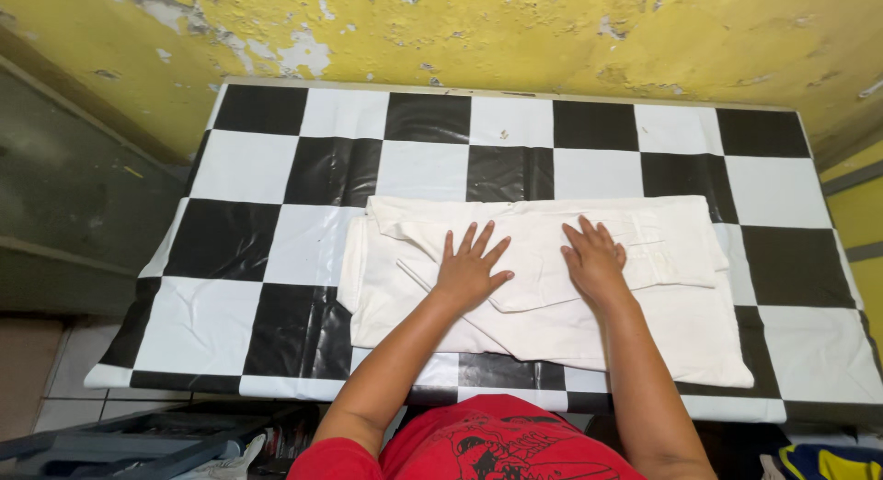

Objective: The person folds a green and red plaid shirt on a checkered ironing board and places it into a drawer. Then the person folds a white shirt on the same board and places it into the drawer.

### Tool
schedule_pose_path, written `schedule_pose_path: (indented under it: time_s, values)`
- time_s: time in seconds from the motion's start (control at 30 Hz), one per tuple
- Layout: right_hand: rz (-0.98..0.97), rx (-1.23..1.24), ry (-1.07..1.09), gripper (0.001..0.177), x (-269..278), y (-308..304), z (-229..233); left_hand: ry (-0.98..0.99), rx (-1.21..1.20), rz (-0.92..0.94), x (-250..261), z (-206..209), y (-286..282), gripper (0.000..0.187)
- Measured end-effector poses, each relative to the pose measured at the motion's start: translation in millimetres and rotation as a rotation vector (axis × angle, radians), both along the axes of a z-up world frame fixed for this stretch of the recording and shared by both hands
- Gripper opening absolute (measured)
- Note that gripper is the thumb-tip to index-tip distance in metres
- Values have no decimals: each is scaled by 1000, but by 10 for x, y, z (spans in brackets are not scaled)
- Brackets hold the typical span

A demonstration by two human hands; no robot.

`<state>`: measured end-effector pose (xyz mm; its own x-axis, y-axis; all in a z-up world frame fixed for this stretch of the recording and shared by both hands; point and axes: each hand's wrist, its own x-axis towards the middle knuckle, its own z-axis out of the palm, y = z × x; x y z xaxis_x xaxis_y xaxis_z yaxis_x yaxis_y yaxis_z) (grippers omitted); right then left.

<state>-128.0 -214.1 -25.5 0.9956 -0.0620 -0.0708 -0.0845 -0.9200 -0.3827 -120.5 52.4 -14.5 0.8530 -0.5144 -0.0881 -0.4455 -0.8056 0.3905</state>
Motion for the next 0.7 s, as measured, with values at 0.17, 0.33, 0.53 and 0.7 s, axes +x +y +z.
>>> schedule_pose_path:
  time_s: [0.17, 0.33, 0.53, 0.7]
  values:
    - [-368, -52, -16, 48, -199, -763, 60, -52, 104, -58, 0, 21, -57, 68]
    - [-546, 86, -45, 48, -267, -1038, 74, 173, 180, -277, -254, 271, -339, 81]
    - [-501, 244, -200, 32, -257, -1110, 166, 67, 92, -272, -340, 333, -420, 63]
    - [-593, 366, -131, 26, -386, -1088, 403, 75, 34, -293, -358, 314, -328, 63]
